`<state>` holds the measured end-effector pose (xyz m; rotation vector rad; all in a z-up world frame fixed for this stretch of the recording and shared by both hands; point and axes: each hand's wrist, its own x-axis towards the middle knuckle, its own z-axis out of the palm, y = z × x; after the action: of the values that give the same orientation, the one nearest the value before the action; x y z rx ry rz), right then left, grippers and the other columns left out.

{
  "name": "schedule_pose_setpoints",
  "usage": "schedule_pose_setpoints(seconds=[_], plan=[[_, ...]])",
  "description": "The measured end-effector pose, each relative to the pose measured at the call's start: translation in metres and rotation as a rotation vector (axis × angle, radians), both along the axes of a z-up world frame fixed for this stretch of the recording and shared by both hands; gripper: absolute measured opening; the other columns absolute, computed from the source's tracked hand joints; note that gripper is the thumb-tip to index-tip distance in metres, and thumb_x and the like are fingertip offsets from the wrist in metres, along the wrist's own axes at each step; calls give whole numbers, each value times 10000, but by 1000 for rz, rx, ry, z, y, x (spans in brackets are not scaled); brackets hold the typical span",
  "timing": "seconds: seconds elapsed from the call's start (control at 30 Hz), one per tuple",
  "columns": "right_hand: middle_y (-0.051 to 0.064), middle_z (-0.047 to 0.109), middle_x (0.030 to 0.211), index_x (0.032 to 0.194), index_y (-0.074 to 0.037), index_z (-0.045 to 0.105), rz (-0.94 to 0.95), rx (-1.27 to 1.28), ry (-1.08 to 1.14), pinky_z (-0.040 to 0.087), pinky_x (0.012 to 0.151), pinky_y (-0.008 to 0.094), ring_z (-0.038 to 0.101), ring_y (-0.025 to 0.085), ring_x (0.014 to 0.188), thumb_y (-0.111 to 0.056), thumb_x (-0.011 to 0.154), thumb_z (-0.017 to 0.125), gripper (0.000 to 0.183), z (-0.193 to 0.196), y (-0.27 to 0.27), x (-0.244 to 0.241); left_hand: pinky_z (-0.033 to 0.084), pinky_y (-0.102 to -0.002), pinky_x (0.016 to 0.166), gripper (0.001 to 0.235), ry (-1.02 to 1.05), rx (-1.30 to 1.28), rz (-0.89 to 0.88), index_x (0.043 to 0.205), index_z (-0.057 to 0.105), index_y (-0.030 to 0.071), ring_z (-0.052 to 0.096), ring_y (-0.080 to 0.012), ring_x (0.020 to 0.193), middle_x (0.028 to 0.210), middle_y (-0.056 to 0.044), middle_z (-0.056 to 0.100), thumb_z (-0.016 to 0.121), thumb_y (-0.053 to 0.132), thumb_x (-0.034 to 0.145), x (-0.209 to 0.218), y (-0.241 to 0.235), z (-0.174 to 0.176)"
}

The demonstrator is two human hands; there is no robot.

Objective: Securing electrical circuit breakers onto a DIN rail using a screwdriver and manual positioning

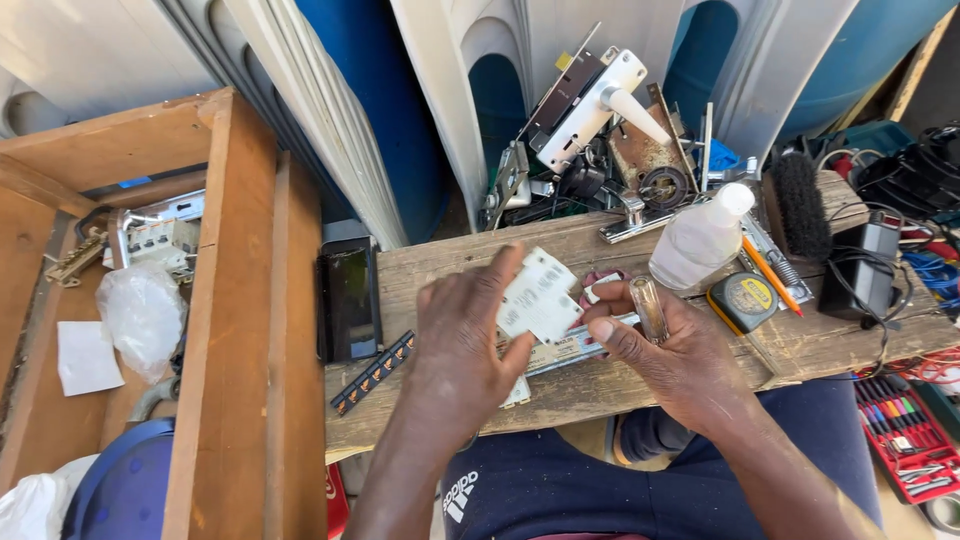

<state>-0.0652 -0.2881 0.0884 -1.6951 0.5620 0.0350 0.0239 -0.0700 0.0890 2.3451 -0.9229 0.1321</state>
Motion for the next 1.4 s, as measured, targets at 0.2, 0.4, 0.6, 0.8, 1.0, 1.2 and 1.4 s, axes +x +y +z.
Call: schedule_pose_setpoints(seconds=[0.2, 0.4, 0.6, 0.8, 1.0, 1.2, 1.4], plan=[[126, 780, 1097, 1445, -22, 679, -26, 294, -142, 564, 873, 394, 709, 237, 996, -106, 889, 749, 566, -21, -13, -4, 375, -523, 1037, 967, -46, -78, -188, 1671, 297, 132, 602, -348, 1129, 1265, -111, 680, 819, 171, 857, -26, -23, 3], [50, 599, 812, 1444, -75, 703, -139, 245, -95, 244, 434, 318, 353, 123, 511, -113, 914, 747, 533, -24, -32, -21, 312, -634, 1098, 1051, 86, -115, -229, 1699, 183, 152, 565, -398, 1269, 1425, -128, 616, 874, 273, 916, -38, -40, -5], [-2, 549, 749, 1499, -137, 705, -26, 81, -137, 307, 417, 294, 338, 115, 493, -226, 952, 694, 555, -16, -48, -29, 364, -522, 1035, 983, 190, -196, -207, 1688, 253, 139, 589, -329, 1233, 1333, -102, 671, 833, 233, 899, -48, -47, -3], [-2, 577, 784, 1475, -86, 705, -28, 25, -170, 311, 401, 299, 368, 109, 478, -228, 970, 685, 525, -17, -56, -30, 453, -531, 1098, 797, 170, -242, -196, 1606, 424, 97, 552, -375, 1362, 1452, -147, 625, 800, 178, 908, -62, -59, -24], [-10, 610, 853, 1322, -102, 749, -157, 119, -90, 293, 447, 303, 444, 110, 582, -208, 985, 713, 355, -13, -63, -34, 590, -508, 812, 581, 441, -210, -86, 1518, 531, 181, 706, -309, 1060, 1323, -49, 630, 714, 213, 967, -84, -84, -36], [15, 751, 1429, 1618, -243, 558, -23, -1, 208, 575, 1077, 343, 686, 145, 1200, -6, 749, 817, 937, 29, -56, -46, 623, -392, 846, 297, 608, -473, -89, 1291, 654, 154, 682, -210, 966, 1257, -34, 617, 682, 181, 996, -98, -104, -64], [22, 672, 1515, 1620, -148, 507, 146, -72, -23, 489, 1153, 333, 620, 123, 1349, -124, 772, 796, 895, 2, -81, -56, 626, -307, 715, 171, 578, -685, -52, 931, 621, 157, 689, -160, 791, 1047, -4, 662, 762, 62, 945, -106, -119, -70]])
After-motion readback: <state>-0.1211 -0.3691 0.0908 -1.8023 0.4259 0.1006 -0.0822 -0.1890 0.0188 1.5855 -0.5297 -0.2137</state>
